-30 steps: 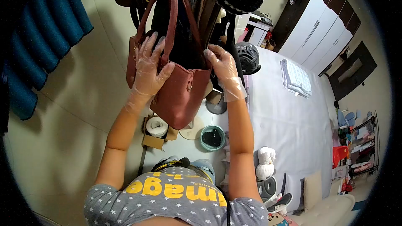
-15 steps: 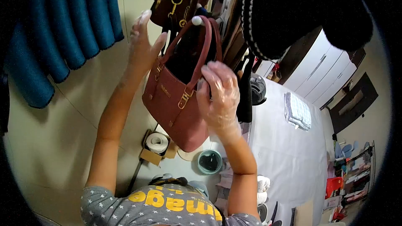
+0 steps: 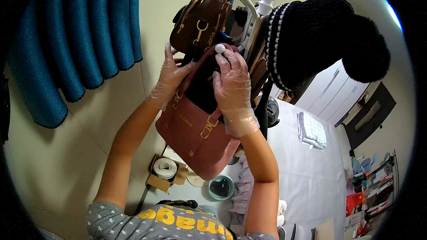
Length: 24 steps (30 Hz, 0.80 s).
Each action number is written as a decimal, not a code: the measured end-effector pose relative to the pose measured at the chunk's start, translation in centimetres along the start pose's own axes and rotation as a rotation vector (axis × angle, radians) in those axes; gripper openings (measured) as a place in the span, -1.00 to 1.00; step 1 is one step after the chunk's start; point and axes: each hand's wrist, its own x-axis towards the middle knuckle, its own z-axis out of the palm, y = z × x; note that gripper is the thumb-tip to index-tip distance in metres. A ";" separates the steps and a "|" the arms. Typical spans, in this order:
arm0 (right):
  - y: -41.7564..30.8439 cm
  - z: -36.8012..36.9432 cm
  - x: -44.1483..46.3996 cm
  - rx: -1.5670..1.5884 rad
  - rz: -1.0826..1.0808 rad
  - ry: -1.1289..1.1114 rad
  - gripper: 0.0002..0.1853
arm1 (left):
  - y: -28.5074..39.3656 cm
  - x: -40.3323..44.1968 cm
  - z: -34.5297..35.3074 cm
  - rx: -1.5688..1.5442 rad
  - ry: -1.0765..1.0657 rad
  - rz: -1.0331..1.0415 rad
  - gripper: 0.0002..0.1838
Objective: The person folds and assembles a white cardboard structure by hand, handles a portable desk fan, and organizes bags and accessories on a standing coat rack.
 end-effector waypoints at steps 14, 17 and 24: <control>-0.3 -0.2 0.1 -0.043 0.024 -0.023 -0.60 | -1.5 6.0 -1.0 0.076 0.078 0.173 -0.41; -1.3 -0.4 1.4 -0.152 -0.073 0.043 -0.61 | -0.3 6.2 -0.5 0.013 0.053 0.279 -0.41; -2.3 2.4 6.2 -0.041 -0.055 0.066 -0.47 | 1.1 4.2 0.7 0.520 0.229 0.510 -0.39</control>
